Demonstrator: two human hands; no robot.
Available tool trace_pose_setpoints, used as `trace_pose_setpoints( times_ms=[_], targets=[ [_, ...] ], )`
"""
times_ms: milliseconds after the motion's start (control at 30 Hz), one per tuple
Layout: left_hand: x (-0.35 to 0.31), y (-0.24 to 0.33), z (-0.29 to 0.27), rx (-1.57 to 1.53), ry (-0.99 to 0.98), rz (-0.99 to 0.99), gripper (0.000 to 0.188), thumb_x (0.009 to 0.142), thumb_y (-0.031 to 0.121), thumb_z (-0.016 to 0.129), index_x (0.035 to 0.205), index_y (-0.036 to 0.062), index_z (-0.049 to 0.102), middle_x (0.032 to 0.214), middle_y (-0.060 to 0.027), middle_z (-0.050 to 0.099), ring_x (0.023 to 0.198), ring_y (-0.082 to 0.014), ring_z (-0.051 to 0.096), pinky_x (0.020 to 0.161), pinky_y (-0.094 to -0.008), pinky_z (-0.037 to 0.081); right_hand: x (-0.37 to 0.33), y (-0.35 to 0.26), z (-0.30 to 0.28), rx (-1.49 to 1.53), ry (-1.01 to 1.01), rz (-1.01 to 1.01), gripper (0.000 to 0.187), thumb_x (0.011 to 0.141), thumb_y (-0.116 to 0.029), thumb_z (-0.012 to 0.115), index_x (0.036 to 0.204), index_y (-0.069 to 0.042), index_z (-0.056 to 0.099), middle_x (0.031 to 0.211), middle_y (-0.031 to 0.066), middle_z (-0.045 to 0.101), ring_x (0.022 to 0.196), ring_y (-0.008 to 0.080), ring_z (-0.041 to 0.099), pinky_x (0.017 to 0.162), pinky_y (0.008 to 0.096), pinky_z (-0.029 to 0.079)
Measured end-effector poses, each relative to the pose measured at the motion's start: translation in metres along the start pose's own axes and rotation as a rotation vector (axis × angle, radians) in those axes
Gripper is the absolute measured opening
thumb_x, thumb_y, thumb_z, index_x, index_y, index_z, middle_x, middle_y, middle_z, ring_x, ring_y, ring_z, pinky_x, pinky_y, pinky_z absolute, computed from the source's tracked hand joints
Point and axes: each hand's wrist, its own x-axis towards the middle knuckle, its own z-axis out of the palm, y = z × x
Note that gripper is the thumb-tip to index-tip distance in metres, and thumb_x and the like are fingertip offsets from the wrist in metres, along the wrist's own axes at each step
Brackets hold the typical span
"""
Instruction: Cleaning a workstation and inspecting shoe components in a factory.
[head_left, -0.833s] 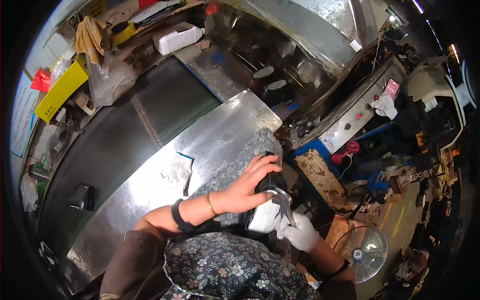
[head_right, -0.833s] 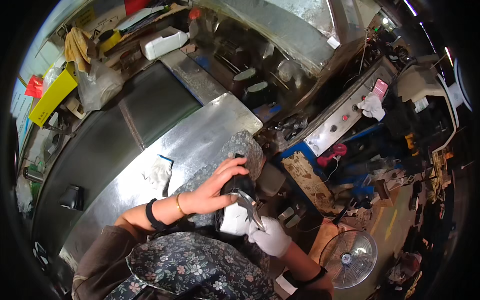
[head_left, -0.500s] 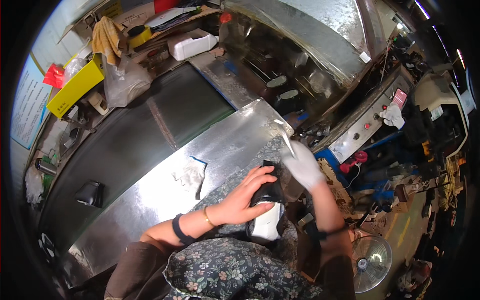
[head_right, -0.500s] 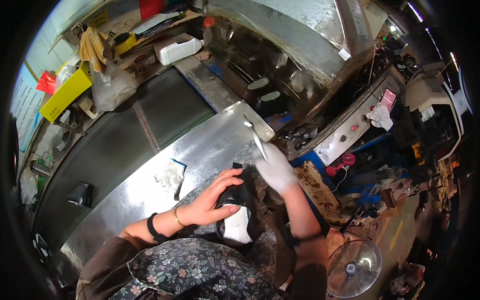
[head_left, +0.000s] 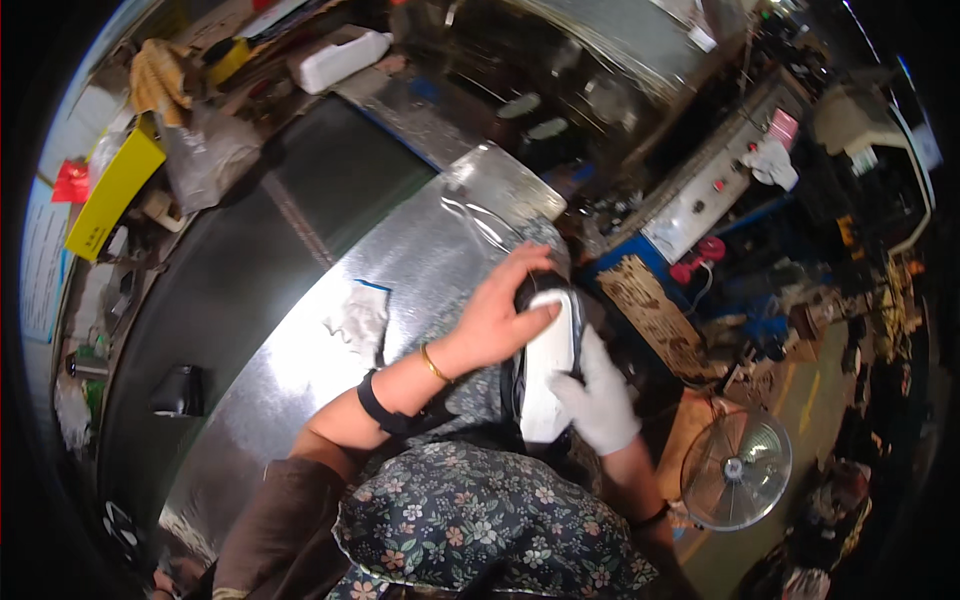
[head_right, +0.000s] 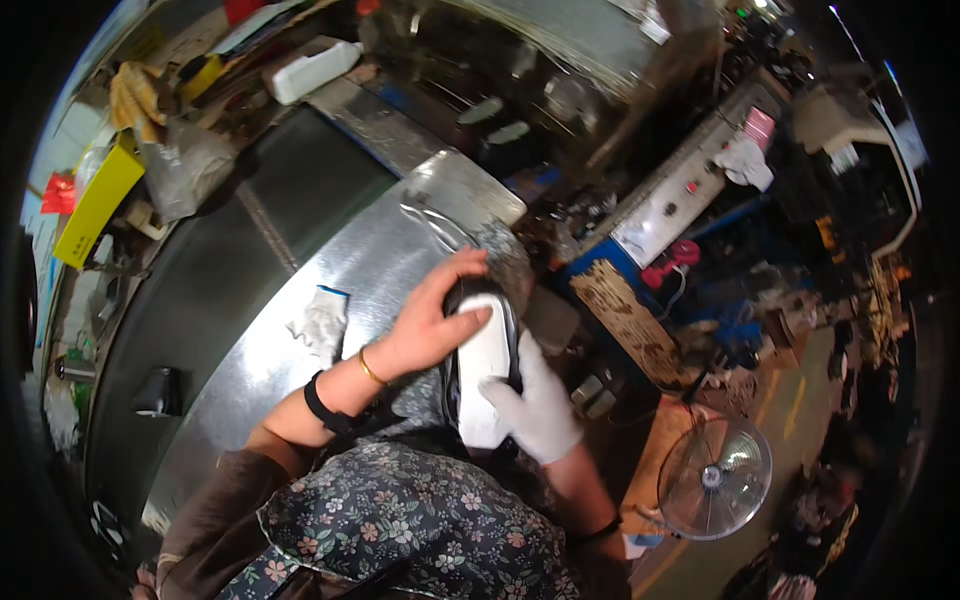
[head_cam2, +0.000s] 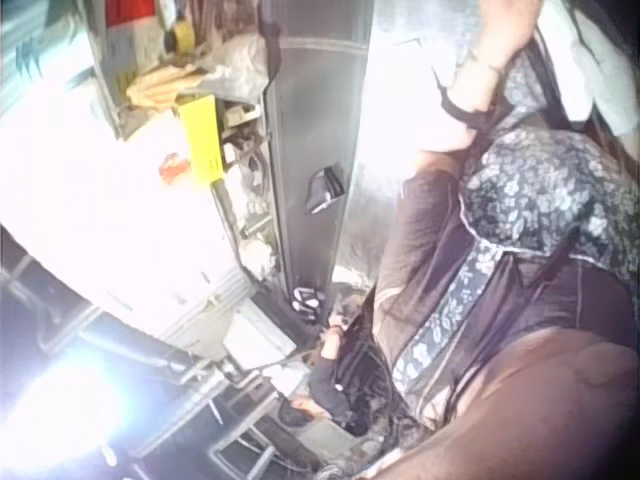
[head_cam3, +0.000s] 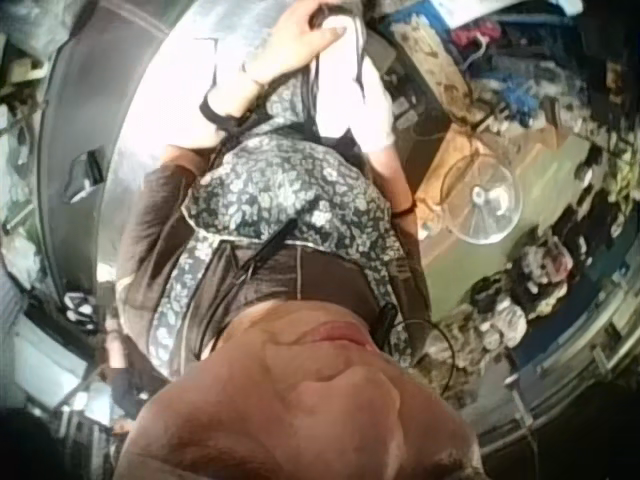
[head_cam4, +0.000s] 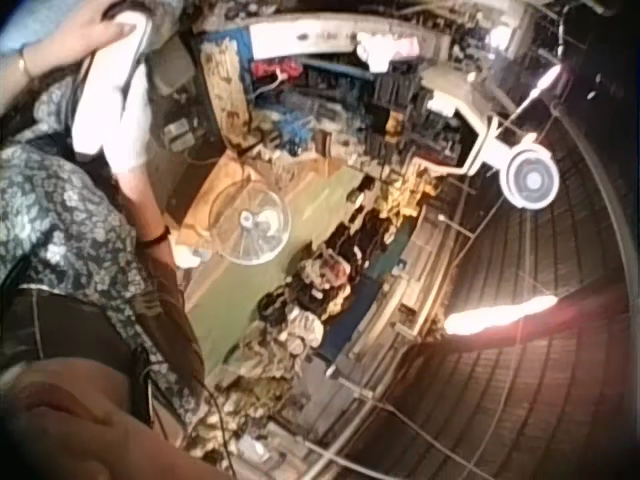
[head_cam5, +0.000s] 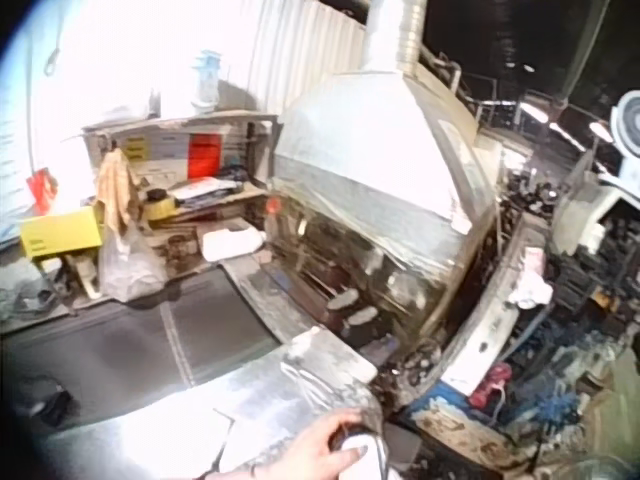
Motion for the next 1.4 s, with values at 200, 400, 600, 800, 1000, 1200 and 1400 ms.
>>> trace_pose_setpoints(
  times_ms=[200,400,600,800,1000,1200,1400],
  targets=[
    [0.015,0.010,0.013,-0.326,-0.129,-0.290,0.045,0.087,0.014,0.073,0.126,0.0018,0.055,0.113,-0.0059,0.062,0.105,-0.0131,0.058,0.093,-0.0284,0.047,-0.027,0.004,-0.020,0.285,0.269,0.189,0.028,0.103,-0.011,0.051,0.120,0.007,0.063,0.115,0.0111,0.067,0.104,0.0154,0.061,0.094,0.0290,0.048],
    [-0.023,0.017,-0.003,-0.355,-0.209,-0.339,0.059,0.084,0.011,0.077,0.135,0.0043,0.047,0.124,-0.0052,0.057,0.113,-0.0134,0.054,0.099,-0.0289,0.044,-0.012,0.054,0.020,0.457,0.057,0.425,0.050,0.107,-0.040,0.036,0.131,-0.001,0.056,0.124,0.0165,0.064,0.112,0.0262,0.062,0.097,0.0342,0.049],
    [-0.028,0.008,-0.003,-0.331,-0.176,-0.318,0.060,0.085,0.010,0.076,0.136,0.0028,0.046,0.126,-0.0059,0.056,0.115,-0.0142,0.052,0.101,-0.0302,0.043,0.002,-0.022,0.009,-0.888,-0.144,-0.056,0.038,0.096,-0.026,0.050,0.125,-0.002,0.057,0.110,0.0199,0.067,0.093,0.0338,0.066,0.080,0.0422,0.053],
    [-0.007,0.002,-0.002,-0.297,-0.244,-0.374,0.057,0.088,0.011,0.075,0.136,0.0023,0.044,0.118,-0.0044,0.057,0.107,-0.0121,0.053,0.094,-0.0276,0.046,0.017,-0.004,0.001,-0.771,-0.023,-0.050,0.035,0.100,-0.030,0.044,0.116,-0.001,0.056,0.086,0.0161,0.066,0.083,0.0317,0.067,0.075,0.0416,0.054],
    [-0.015,0.000,-0.003,-0.355,-0.286,-0.344,0.059,0.088,0.011,0.074,0.139,0.0036,0.044,0.120,-0.0039,0.057,0.112,-0.0125,0.052,0.099,-0.0287,0.043,-0.037,0.009,0.008,0.111,-0.148,0.158,0.066,0.097,-0.022,0.047,0.154,0.002,0.022,0.153,0.0236,0.036,0.146,0.0314,0.031,0.119,0.0358,0.022],
    [-0.039,-0.016,0.007,-0.239,0.024,-0.240,0.053,0.107,0.029,0.033,0.149,-0.0027,0.035,0.151,-0.0155,0.044,0.140,-0.0245,0.040,0.119,-0.0346,0.024,-0.013,0.012,0.020,0.120,-0.055,0.032,0.066,0.099,-0.017,0.048,0.152,0.007,0.018,0.152,0.0242,0.036,0.143,0.0324,0.033,0.118,0.0384,0.025],
    [-0.032,0.059,-0.012,1.020,-0.148,-0.349,0.035,0.101,0.032,0.046,0.095,0.0000,0.061,0.075,-0.0186,0.069,0.068,-0.0449,0.066,0.066,-0.0500,0.055,-0.013,-0.041,0.056,-0.302,-0.032,0.246,0.089,0.097,-0.034,0.055,0.153,0.007,-0.002,0.152,0.0365,0.027,0.139,0.0479,0.034,0.114,0.0461,0.031]
  ],
)
